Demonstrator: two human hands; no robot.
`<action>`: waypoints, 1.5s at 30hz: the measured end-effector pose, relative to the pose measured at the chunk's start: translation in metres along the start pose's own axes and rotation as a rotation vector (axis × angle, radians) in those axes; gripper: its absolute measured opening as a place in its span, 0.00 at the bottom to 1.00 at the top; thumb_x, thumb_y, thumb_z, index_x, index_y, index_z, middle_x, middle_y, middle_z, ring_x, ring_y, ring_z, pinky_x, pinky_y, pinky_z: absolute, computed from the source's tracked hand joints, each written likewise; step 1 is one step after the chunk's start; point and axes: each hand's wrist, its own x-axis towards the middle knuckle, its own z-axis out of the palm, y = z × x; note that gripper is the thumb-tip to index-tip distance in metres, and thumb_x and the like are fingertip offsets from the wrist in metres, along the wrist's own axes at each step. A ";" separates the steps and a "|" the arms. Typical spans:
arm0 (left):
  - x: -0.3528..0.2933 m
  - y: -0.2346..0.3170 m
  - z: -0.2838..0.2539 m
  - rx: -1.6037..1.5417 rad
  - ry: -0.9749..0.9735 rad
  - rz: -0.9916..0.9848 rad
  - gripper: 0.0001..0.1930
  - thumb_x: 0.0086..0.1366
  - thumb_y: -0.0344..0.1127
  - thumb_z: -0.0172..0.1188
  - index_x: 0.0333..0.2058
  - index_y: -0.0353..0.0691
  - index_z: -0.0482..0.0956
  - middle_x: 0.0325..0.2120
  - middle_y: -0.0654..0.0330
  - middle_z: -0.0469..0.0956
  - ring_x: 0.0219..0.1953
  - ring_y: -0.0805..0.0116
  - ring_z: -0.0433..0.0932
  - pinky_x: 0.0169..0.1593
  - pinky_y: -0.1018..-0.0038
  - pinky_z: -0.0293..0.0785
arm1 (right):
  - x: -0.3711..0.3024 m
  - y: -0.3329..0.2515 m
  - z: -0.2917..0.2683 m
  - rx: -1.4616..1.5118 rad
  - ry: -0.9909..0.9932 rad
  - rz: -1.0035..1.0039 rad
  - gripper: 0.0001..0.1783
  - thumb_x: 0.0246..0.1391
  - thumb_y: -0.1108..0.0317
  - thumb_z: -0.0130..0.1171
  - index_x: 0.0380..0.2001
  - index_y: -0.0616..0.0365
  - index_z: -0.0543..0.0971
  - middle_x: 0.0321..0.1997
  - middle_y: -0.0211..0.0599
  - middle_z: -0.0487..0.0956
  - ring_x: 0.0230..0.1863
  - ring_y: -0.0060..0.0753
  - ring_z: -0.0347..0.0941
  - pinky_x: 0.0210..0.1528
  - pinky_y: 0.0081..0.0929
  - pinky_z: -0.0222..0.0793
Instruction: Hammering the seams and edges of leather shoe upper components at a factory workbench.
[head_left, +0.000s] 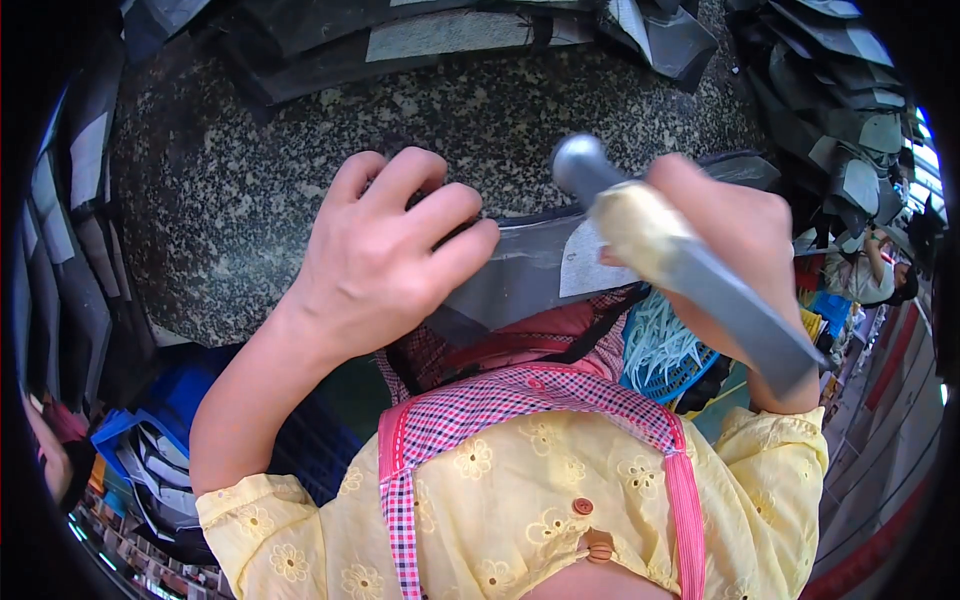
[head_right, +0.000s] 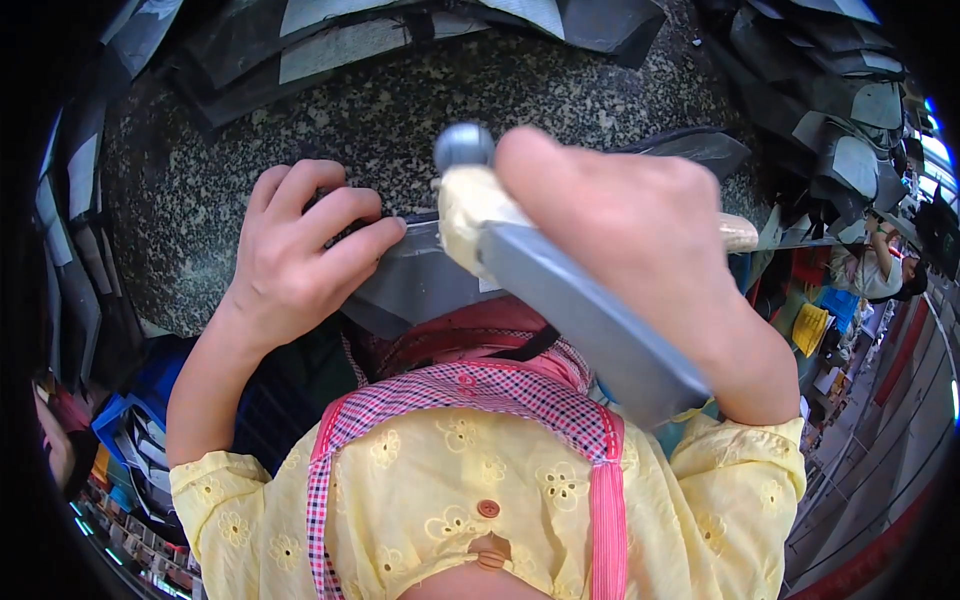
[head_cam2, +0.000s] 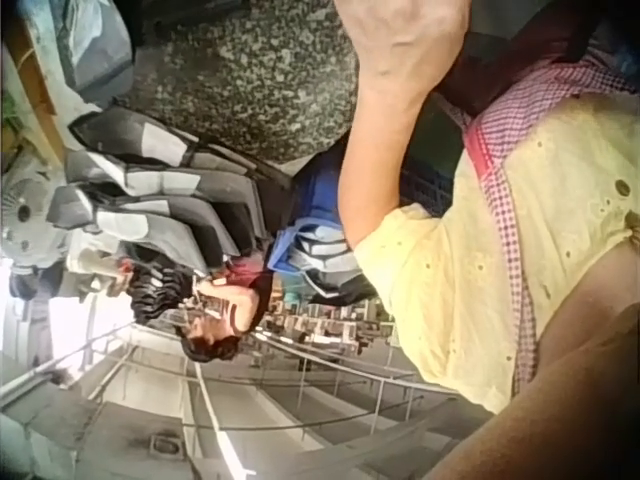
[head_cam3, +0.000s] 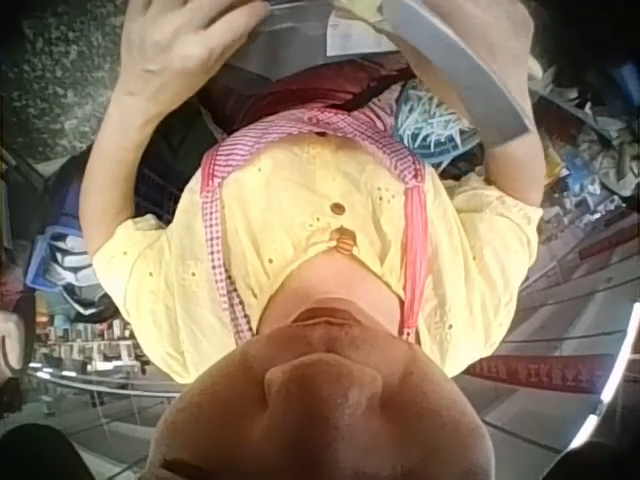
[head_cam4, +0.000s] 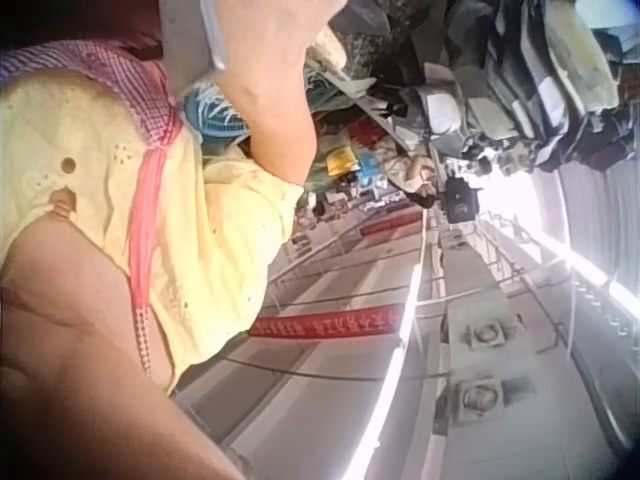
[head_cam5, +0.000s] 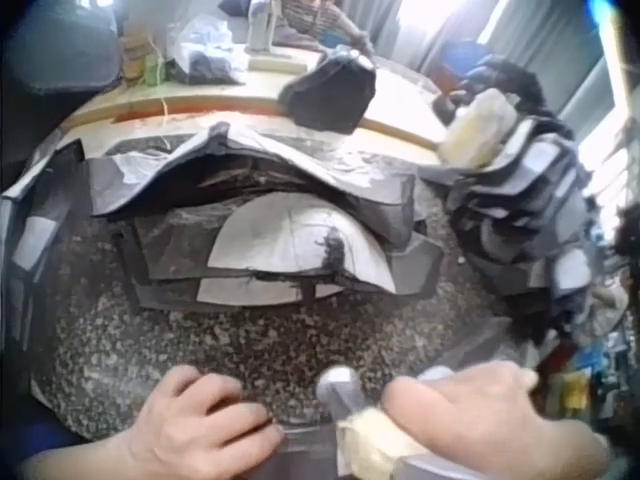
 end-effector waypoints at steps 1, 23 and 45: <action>-0.001 0.002 -0.001 0.032 -0.008 -0.002 0.14 0.42 0.31 0.66 0.32 0.46 0.81 0.33 0.66 0.75 0.39 0.59 0.73 0.41 0.63 0.68 | -0.002 -0.007 -0.006 0.103 0.029 0.042 0.17 0.43 0.60 0.71 0.31 0.54 0.73 0.23 0.38 0.79 0.27 0.39 0.81 0.28 0.31 0.75; -0.026 0.029 0.004 0.116 0.196 -0.412 0.14 0.45 0.35 0.71 0.34 0.46 0.85 0.34 0.65 0.77 0.45 0.56 0.72 0.48 0.61 0.65 | 0.011 -0.012 0.025 0.153 -0.222 -0.044 0.14 0.46 0.63 0.62 0.28 0.57 0.69 0.16 0.45 0.75 0.21 0.51 0.76 0.20 0.41 0.69; -0.035 0.036 0.014 0.031 0.282 -0.401 0.13 0.41 0.33 0.72 0.30 0.45 0.83 0.30 0.66 0.76 0.42 0.58 0.73 0.46 0.62 0.64 | 0.023 -0.014 0.032 0.041 -0.113 -0.087 0.18 0.43 0.60 0.72 0.27 0.54 0.72 0.17 0.38 0.75 0.20 0.43 0.77 0.21 0.33 0.68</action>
